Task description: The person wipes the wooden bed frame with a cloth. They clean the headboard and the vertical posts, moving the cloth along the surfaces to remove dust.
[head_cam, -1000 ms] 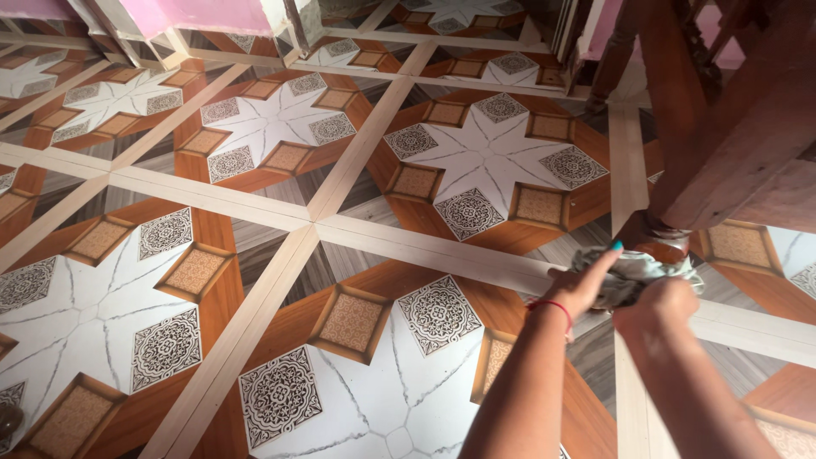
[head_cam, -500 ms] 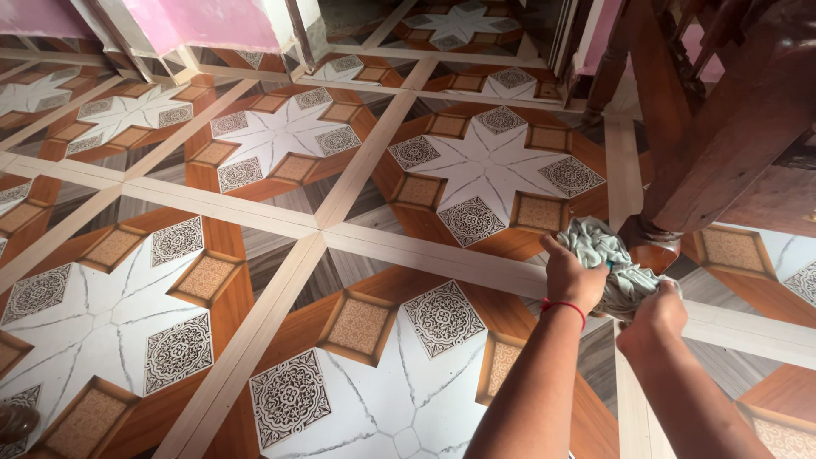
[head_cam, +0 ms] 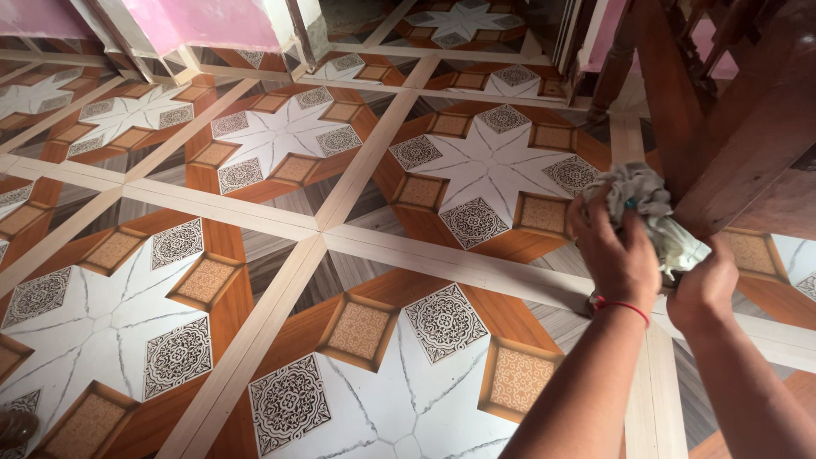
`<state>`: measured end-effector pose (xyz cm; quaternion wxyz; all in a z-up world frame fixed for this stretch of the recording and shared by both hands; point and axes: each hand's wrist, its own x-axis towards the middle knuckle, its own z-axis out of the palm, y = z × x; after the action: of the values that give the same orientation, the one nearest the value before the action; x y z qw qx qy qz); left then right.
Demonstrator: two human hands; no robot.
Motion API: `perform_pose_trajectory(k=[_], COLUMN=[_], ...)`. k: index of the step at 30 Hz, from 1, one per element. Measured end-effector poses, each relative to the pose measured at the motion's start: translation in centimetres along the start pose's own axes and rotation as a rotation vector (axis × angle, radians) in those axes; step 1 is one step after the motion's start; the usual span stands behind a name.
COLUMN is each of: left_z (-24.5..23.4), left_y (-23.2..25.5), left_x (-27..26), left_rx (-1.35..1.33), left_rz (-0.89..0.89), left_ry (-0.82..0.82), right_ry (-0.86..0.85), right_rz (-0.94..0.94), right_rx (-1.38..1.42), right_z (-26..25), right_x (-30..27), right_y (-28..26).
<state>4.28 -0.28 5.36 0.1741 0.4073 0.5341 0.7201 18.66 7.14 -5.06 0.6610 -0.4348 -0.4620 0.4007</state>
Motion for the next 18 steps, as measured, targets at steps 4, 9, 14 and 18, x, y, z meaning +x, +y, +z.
perform_pose_trajectory(k=[4,9,14,18], left_z=[0.6,1.6,2.7,2.4], left_y=[0.3,-1.5,-5.4,-9.5], left_x=[-1.1,-1.1,-0.5,-1.9], left_rx=[0.161,-0.198,-0.264,-0.102], left_rz=[-0.055,-0.337,-0.676,-0.580], left_ry=[-0.101,-0.074,-0.092,-0.090], right_ry=[-0.116,-0.120,-0.182,-0.198], right_rz=[0.025,0.304,0.374,0.359], right_rx=[-0.187,0.322,0.215,0.152], right_z=[-1.3,0.4,2.1,2.1], right_x=[0.9,0.6,-0.3,-0.8], right_y=[1.3,0.4,-3.2,-3.8])
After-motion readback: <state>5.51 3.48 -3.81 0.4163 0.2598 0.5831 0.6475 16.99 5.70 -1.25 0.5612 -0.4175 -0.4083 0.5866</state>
